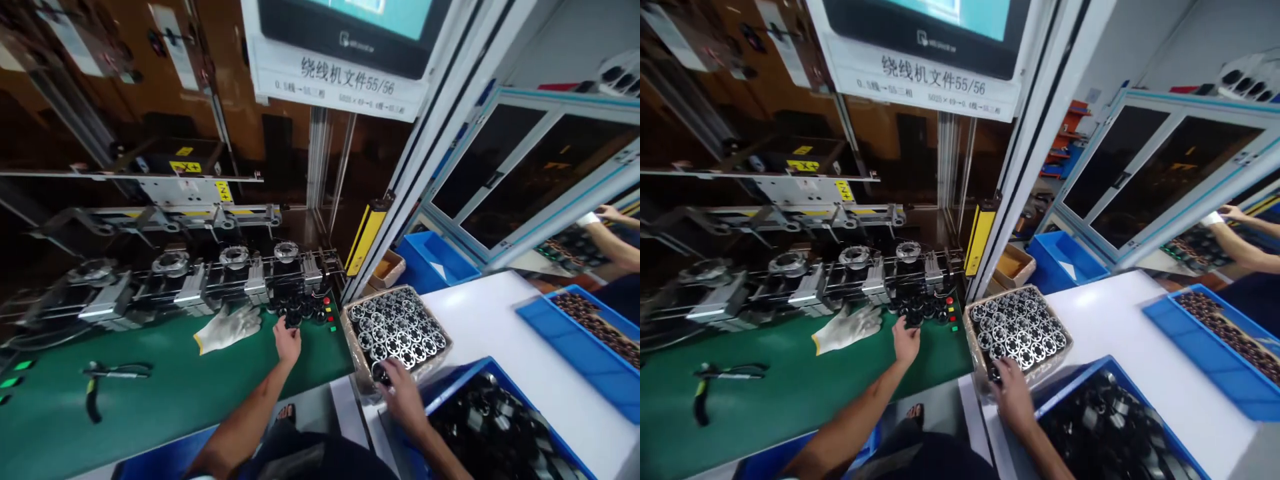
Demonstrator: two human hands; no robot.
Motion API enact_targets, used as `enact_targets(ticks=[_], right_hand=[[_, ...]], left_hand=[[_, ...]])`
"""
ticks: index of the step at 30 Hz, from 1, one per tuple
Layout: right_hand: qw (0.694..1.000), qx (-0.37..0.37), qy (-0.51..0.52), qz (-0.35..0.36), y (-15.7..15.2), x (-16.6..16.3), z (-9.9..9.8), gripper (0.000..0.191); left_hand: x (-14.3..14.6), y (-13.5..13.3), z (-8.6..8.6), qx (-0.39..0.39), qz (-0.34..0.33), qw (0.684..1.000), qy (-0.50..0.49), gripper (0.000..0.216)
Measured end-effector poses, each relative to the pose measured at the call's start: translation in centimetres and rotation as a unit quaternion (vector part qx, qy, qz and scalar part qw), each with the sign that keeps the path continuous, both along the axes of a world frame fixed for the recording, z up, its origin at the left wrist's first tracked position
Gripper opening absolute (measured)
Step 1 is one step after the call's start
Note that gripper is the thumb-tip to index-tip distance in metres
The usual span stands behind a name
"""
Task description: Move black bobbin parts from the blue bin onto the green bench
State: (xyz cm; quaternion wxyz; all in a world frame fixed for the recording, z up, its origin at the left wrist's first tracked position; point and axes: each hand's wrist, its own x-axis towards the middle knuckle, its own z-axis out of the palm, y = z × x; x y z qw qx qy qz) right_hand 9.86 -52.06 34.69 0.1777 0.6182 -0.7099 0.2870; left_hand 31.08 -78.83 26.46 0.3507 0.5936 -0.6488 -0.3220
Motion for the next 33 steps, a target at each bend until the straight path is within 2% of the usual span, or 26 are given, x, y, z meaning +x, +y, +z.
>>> enact_targets(ticks=[3,5,7,9,10,11,13,14,15,17,18,21,22,23,25,27,29,31,33], right_hand=[[0.983,0.140,-0.096,0.069,-5.3,6.5,-3.0,0.050],[0.952,0.264,-0.122,0.095,-8.9,8.9,-4.2,0.051],[0.927,0.342,-0.109,0.104,-12.5,9.9,-4.7,0.049],[0.925,0.360,-0.065,0.105,-15.6,9.8,-4.9,0.047],[0.929,0.355,-0.038,0.103,-16.7,9.6,-5.1,0.048],[0.938,0.334,-0.016,0.097,-17.6,9.2,-5.3,0.049],[0.965,0.248,0.021,0.080,-18.0,8.8,-5.7,0.049],[0.979,0.189,0.033,0.071,-17.6,8.7,-5.8,0.048],[0.988,0.133,0.037,0.065,-16.8,8.8,-5.8,0.045],[0.995,0.059,0.040,0.066,-14.5,9.4,-5.7,0.039],[0.996,0.053,0.033,0.065,-13.0,9.8,-5.6,0.037],[0.998,0.046,0.001,0.032,-8.5,10.9,-5.9,0.032],[0.999,0.042,-0.013,0.009,-7.1,11.2,-6.0,0.032],[0.999,0.037,-0.029,-0.013,-5.9,11.4,-6.0,0.034],[0.997,0.021,-0.057,-0.044,-4.2,11.8,-5.7,0.038],[0.995,0.002,-0.080,-0.058,-3.6,11.9,-4.5,0.041],[0.994,-0.036,-0.079,-0.071,-3.6,11.4,-2.7,0.044],[0.992,-0.058,-0.062,-0.092,-3.6,10.1,-0.8,0.045],[0.988,-0.064,-0.034,-0.135,-2.4,7.7,0.6,0.040]], left_hand=[[1.9,2.9,-1.7,-0.090,-0.090,0.991,0.026,0.053],[3.9,4.4,-1.6,-0.155,-0.148,0.977,-0.004,0.049],[6.2,4.2,-0.6,-0.233,-0.172,0.953,-0.087,0.044],[8.8,2.0,0.6,-0.315,-0.155,0.911,-0.214,0.041],[10.2,0.4,1.2,-0.311,-0.131,0.900,-0.274,0.040],[11.6,-1.2,1.7,-0.265,-0.114,0.897,-0.335,0.043],[14.8,-3.8,2.2,-0.063,-0.093,0.890,-0.441,0.054],[16.4,-4.4,2.3,-0.033,-0.076,0.884,-0.459,0.055],[18.1,-4.4,2.3,-0.076,-0.052,0.885,-0.457,0.055],[21.1,-3.0,2.5,-0.282,-0.008,0.877,-0.388,0.055],[22.4,-1.9,2.7,-0.310,-0.001,0.869,-0.386,0.062],[24.1,1.5,3.9,-0.299,0.040,0.876,-0.376,0.065],[23.8,2.1,4.4,-0.294,0.039,0.880,-0.372,0.065],[23.1,2.3,4.7,-0.304,0.009,0.882,-0.361,0.062],[20.2,1.6,5.0,-0.360,-0.134,0.869,-0.312,0.049],[15.8,0.3,4.7,-0.424,-0.303,0.819,-0.240,0.035],[11.0,-1.0,3.8,-0.478,-0.410,0.753,-0.189,0.032],[6.7,-2.0,2.8,-0.511,-0.449,0.712,-0.173,0.038],[3.9,-2.7,2.0,-0.536,-0.451,0.692,-0.178,0.045]])
